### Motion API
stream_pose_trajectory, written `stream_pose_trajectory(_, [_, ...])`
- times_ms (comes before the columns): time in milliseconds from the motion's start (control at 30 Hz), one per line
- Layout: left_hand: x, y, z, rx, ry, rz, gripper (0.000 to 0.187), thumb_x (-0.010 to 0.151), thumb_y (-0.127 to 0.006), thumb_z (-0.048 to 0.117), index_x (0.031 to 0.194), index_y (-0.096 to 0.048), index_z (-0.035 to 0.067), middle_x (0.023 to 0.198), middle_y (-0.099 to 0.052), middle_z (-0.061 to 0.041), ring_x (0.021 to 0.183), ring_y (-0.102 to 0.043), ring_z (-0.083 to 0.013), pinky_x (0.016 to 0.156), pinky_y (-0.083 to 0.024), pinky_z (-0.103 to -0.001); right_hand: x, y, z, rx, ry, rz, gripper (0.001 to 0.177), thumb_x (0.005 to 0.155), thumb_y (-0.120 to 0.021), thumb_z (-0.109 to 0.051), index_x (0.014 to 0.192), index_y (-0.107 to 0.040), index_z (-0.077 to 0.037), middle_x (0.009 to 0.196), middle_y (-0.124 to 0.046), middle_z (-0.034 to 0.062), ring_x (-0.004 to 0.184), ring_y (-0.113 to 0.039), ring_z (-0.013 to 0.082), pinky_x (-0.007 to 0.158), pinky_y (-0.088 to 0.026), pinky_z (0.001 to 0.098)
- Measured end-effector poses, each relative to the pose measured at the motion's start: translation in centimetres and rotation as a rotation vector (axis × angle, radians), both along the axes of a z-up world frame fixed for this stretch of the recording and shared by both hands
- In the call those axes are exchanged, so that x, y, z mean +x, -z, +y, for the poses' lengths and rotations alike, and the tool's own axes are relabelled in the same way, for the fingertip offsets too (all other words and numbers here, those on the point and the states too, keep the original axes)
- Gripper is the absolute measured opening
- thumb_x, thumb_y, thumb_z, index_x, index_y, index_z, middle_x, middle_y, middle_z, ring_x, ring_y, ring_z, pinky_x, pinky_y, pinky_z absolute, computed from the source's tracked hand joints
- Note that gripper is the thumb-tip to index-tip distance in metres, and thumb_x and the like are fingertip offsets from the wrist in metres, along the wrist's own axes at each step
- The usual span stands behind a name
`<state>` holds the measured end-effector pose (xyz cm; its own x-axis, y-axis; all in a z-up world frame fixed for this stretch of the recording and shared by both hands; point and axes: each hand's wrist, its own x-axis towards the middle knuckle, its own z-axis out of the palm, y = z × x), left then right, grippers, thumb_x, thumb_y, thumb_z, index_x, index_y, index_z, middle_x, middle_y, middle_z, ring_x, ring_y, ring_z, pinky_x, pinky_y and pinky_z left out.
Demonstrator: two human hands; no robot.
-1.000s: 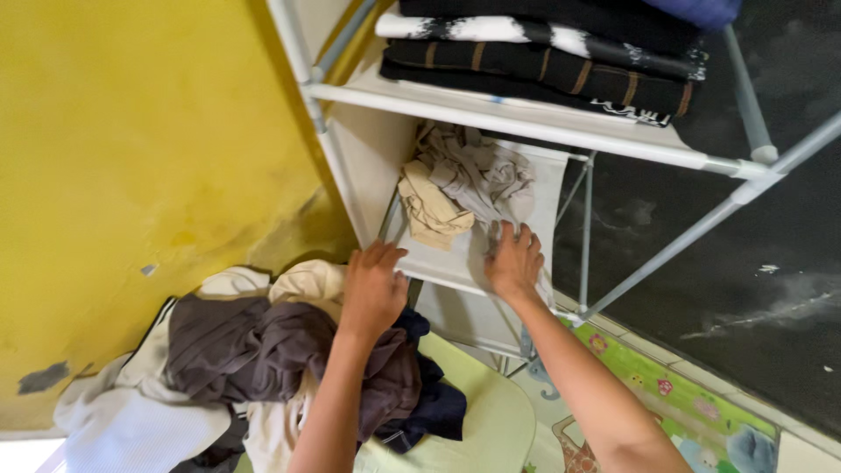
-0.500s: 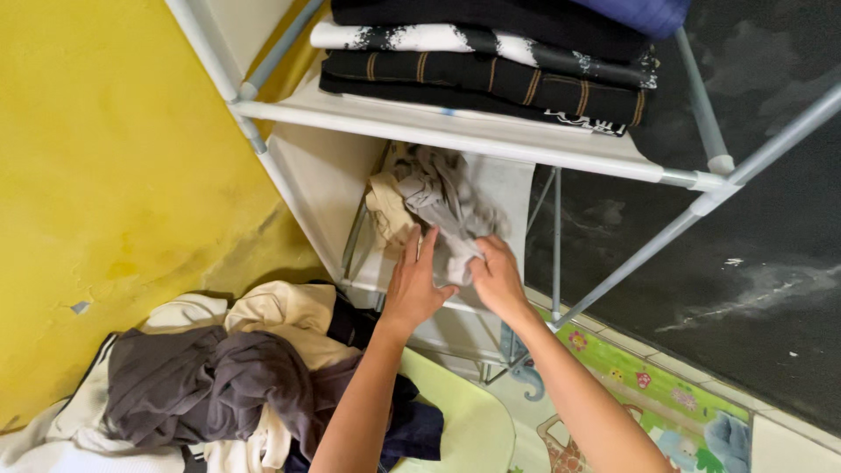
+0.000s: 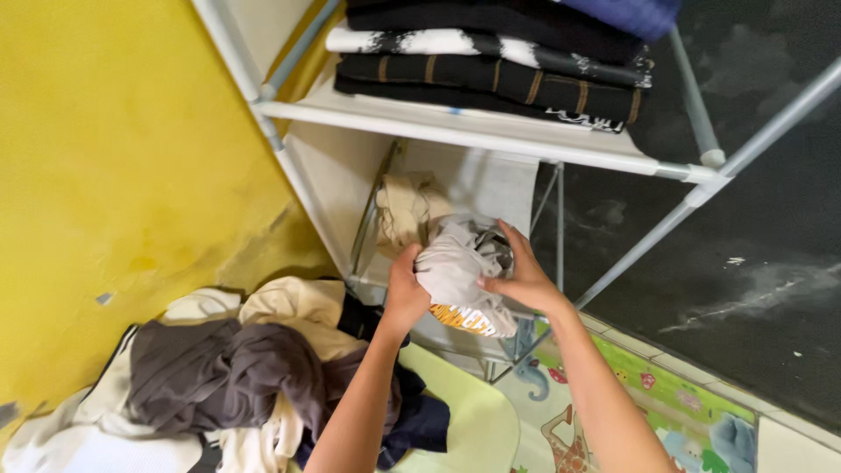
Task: The person takes several items of clothing from a rack, including pants and shirts, and folds them one by one on a table.
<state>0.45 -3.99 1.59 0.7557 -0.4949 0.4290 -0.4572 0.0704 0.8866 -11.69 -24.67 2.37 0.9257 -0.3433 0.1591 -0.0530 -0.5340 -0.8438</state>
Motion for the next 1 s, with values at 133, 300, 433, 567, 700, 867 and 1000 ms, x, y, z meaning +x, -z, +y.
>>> stream_pose_trajectory(133, [-0.7, -0.3, 1.5, -0.057, 0.126, 0.143, 0.019, 0.081, -0.072, 0.001, 0.094, -0.058, 0.001, 0.08, -0.056, -0.001, 0.078, -0.051, -0.0081, 0.068, -0.048, -0.027, 0.9, 3.0, 0.1, 0.139, -0.219, 0.042, 0.102, 0.063, -0.082, -0.002, 0.155, -0.036, -0.003, 0.153, -0.038, 0.0205, 0.139, -0.033, 0.031, 0.112, -0.031, 0.0397])
stream_pose_trajectory(300, [-1.0, -1.6, 4.5, -0.152, 0.143, 0.305, 0.024, 0.08, -0.077, 0.0, 0.088, -0.055, 0.005, 0.08, -0.056, 0.004, 0.077, -0.052, -0.0067, 0.068, -0.046, -0.025, 2.5, 4.1, 3.1, 0.607, -0.189, 0.113, 0.067, 0.072, -0.064, 0.011, 0.138, -0.06, 0.0, 0.119, -0.072, 0.005, 0.102, -0.067, 0.0133, 0.091, -0.054, 0.0281])
stream_pose_trajectory(433, [0.0, -4.6, 9.0, -0.154, -0.024, 0.042, 0.026, 0.081, -0.078, 0.0, 0.091, -0.055, 0.006, 0.084, -0.054, 0.003, 0.084, -0.05, -0.0078, 0.074, -0.046, -0.026, 2.6, -0.3, 7.4, 0.556, -0.282, 0.004, 0.052, 0.08, -0.067, 0.01, 0.131, -0.062, 0.003, 0.104, -0.068, 0.0011, 0.086, -0.062, 0.0102, 0.074, -0.052, 0.0273])
stream_pose_trajectory(567, [-0.1, -10.0, 15.6, -0.269, -0.175, 0.064, 0.028, 0.078, -0.074, 0.001, 0.1, -0.057, 0.008, 0.095, -0.066, 0.002, 0.091, -0.058, -0.0087, 0.083, -0.051, -0.026, 3.2, -6.7, 11.8, 0.056, -0.311, 0.094, 0.063, 0.073, -0.075, 0.003, 0.134, -0.06, -0.006, 0.078, -0.063, 0.0067, 0.067, -0.057, 0.0144, 0.063, -0.047, 0.0304])
stream_pose_trajectory(700, [-0.6, -14.4, 22.8, -0.16, -0.341, -0.158, 0.031, 0.081, -0.074, -0.003, 0.104, -0.055, 0.006, 0.103, -0.066, -0.004, 0.095, -0.058, -0.0132, 0.087, -0.05, -0.029, 5.3, -7.3, 16.2, -0.458, -0.161, -0.136, 0.038, 0.079, -0.077, -0.01, 0.116, -0.073, -0.011, 0.074, -0.068, 0.0075, 0.068, -0.064, 0.018, 0.066, -0.049, 0.0316])
stream_pose_trajectory(867, [-2.4, -14.1, 28.4, 0.6, -0.665, -0.639, 0.054, 0.076, -0.059, -0.011, 0.126, -0.058, 0.01, 0.144, -0.057, -0.018, 0.124, -0.059, -0.0424, 0.103, -0.05, -0.046, 8.4, -5.3, 20.9, 0.081, -0.345, -0.108, 0.034, 0.085, -0.066, -0.012, 0.118, -0.071, -0.003, 0.107, -0.069, 0.017, 0.103, -0.066, 0.029, 0.092, -0.053, 0.0414])
stream_pose_trajectory(1000, [-3.0, -8.4, 29.1, 1.067, -0.672, -0.654, 0.064, 0.083, -0.065, 0.007, 0.144, -0.053, 0.024, 0.156, -0.043, -0.013, 0.125, -0.052, -0.0451, 0.109, -0.037, -0.061, 9.1, -4.2, 26.8, -0.027, -0.493, -0.012, 0.073, 0.086, -0.076, -0.03, 0.146, -0.043, -0.008, 0.149, -0.048, 0.0178, 0.139, -0.045, 0.0338, 0.113, -0.036, 0.0429])
